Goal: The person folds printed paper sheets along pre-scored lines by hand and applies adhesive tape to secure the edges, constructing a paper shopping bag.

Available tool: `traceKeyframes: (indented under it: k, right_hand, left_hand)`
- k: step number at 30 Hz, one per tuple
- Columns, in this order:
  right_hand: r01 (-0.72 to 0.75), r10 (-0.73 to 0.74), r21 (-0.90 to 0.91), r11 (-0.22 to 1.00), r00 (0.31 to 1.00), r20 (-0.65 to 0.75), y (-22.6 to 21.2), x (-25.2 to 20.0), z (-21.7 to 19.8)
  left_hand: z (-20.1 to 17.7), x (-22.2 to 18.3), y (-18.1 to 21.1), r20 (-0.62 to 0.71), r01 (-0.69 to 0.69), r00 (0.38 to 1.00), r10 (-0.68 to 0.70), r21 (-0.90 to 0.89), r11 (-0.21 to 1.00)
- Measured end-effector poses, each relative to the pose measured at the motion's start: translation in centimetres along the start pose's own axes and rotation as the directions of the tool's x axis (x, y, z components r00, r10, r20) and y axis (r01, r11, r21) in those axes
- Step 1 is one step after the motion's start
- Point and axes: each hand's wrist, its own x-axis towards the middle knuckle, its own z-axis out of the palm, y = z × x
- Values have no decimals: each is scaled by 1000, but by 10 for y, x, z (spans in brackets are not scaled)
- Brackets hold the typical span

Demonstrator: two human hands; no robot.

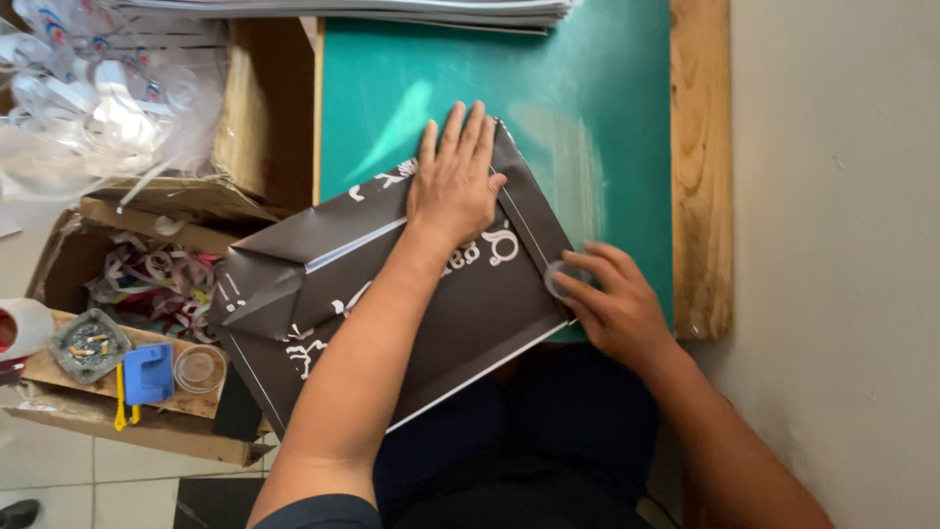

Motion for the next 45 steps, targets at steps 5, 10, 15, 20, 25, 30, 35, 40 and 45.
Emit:
traceKeyframes:
  k: [5, 10, 15, 20, 25, 30, 35, 40, 45]
  right_hand:
    - [118, -121, -72, 990, 992, -29, 30, 66, 30]
    - [129, -130, -38, 991, 991, -24, 39, 90, 38]
    - [102, -104, -27, 994, 991, -88, 52, 109, 49]
    - [72, -76, -40, 997, 990, -123, 67, 136, 57]
    - [64, -73, -59, 996, 984, -163, 73, 152, 65]
    - [-9, 4, -21, 1000, 980, -197, 63, 120, 59]
    - [-90, 83, -34, 995, 982, -170, 35, 22, 36]
    - [-235, 223, -89, 968, 967, -122, 7, -52, 21]
    - [-190, 173, -114, 975, 974, -146, 9, -87, 8]
  left_hand:
    - [1, 4, -9, -22, 12, 1000, -15, -140, 990]
    - [-4, 3, -5, -45, 64, 996, -74, -198, 978]
    - [-10, 3, 0, -26, 70, 997, -75, -161, 984]
    - [-12, 5, 4, 0, 91, 996, -91, -140, 986]
    - [-7, 5, 3, 9, 71, 997, -71, -63, 995]
    - [-2, 3, -1, -30, 18, 999, -18, 1, 1000]
    - [2, -4, 5, -139, -47, 988, 67, 141, 989]
    - [3, 5, 13, 33, -448, 879, 476, 400, 800]
    - [-4, 16, 7, 226, -500, 851, 473, 77, 863]
